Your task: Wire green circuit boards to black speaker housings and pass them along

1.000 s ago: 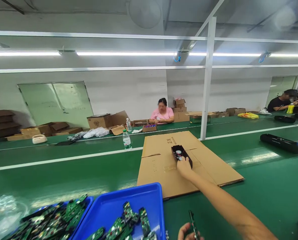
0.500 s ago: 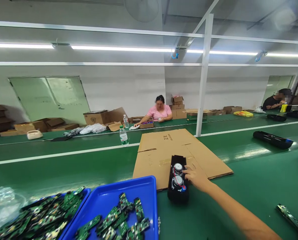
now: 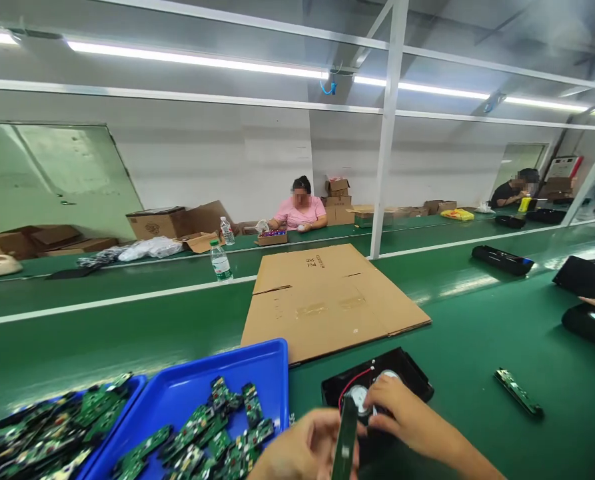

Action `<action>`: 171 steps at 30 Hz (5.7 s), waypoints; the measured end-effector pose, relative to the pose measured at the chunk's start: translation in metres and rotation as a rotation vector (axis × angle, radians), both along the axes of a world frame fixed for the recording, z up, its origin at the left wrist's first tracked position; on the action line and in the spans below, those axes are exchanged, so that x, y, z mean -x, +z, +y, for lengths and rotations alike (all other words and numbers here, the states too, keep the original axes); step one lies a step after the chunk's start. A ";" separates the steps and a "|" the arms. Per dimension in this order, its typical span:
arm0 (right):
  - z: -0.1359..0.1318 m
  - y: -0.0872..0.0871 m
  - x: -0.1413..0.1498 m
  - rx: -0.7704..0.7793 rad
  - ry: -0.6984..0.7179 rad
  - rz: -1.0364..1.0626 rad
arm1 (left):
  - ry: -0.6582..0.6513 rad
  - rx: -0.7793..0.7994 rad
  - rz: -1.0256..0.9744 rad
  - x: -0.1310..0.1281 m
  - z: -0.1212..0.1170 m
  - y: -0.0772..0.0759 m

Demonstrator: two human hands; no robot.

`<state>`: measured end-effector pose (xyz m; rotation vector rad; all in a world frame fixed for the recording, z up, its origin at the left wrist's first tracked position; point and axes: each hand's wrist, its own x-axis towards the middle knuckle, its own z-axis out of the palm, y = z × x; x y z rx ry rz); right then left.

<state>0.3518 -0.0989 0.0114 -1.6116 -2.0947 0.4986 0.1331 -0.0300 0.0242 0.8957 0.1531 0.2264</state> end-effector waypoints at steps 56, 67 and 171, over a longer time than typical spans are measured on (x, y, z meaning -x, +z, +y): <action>0.019 -0.024 0.040 -0.640 -0.332 0.368 | 0.521 -0.638 0.499 -0.026 0.004 0.023; 0.018 -0.021 0.040 -0.697 -0.321 0.373 | 0.545 -0.599 0.451 -0.022 0.007 0.022; 0.034 -0.021 0.022 -0.245 -0.202 0.439 | 0.676 -0.739 0.506 -0.025 0.013 0.013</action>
